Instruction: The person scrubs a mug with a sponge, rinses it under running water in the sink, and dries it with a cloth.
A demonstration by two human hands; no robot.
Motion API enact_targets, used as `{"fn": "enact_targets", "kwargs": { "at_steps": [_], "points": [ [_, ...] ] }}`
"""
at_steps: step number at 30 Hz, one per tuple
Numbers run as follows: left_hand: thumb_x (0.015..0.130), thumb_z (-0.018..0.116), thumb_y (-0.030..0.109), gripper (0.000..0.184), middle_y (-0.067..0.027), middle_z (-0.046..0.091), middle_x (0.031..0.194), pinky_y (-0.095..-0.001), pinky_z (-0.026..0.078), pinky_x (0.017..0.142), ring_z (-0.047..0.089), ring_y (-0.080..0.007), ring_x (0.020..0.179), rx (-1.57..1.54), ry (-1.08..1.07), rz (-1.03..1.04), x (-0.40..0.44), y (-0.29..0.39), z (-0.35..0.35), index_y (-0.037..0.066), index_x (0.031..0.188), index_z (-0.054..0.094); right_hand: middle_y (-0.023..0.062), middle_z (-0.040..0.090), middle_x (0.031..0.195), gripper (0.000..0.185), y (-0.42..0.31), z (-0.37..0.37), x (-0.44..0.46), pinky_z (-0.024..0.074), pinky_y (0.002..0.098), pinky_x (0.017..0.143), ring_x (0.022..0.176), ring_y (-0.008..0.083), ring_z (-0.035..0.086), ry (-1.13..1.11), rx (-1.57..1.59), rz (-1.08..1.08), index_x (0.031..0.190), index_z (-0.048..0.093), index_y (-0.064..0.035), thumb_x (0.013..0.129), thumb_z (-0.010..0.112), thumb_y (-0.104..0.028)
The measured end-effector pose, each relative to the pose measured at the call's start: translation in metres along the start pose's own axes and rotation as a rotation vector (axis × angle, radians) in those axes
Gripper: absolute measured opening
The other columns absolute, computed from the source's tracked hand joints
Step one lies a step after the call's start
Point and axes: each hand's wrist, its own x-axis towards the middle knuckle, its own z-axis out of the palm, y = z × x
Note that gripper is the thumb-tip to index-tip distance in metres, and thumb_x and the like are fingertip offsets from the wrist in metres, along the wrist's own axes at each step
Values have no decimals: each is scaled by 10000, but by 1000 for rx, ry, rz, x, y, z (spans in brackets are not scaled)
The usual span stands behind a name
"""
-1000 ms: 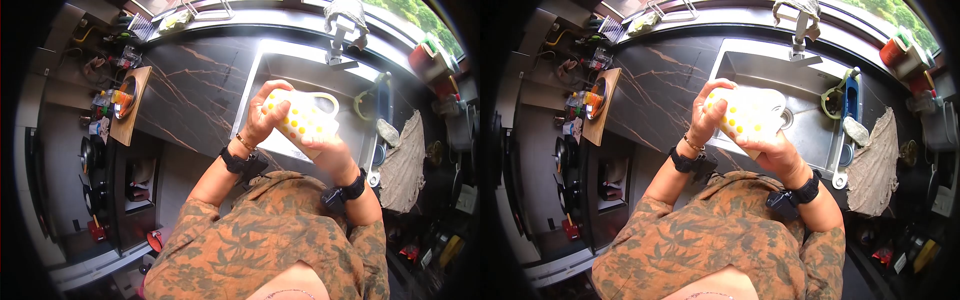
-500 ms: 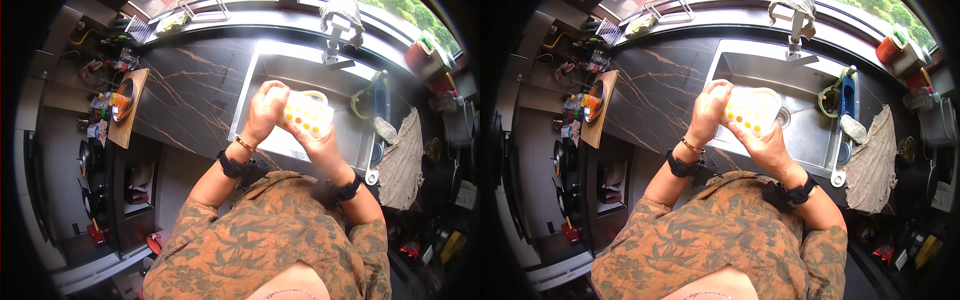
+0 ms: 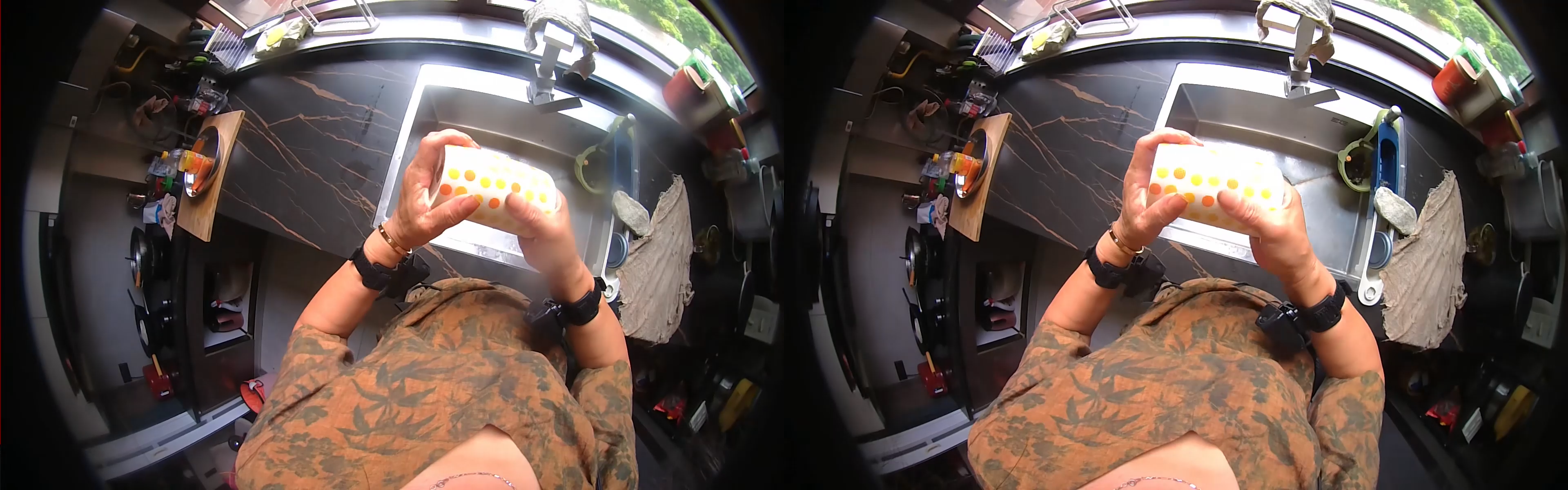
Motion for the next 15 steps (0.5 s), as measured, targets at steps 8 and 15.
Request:
{"fn": "enact_targets", "kwargs": {
  "at_steps": [8, 15],
  "points": [
    [842, 582, 440, 560, -95, 562, 1022, -264, 467, 844, 574, -153, 959, -262, 26, -434, -7, -22, 4, 17, 1181, 446, 65, 600, 1098, 438, -1, -4, -8, 454, 282, 865, 1012, 146, 554, -346, -471, -53, 1199, 508, -21, 821, 679, -161],
    [885, 556, 395, 447, -79, 538, 993, -266, 447, 826, 536, -143, 911, -2, 113, -421, -4, -22, 2, 14, 1106, 481, 73, 644, 977, 407, 0, -8, -1, 497, 260, 764, 855, 127, 606, -196, -581, -156, 1131, 552, 15, 777, 723, -91]
  ]
}}
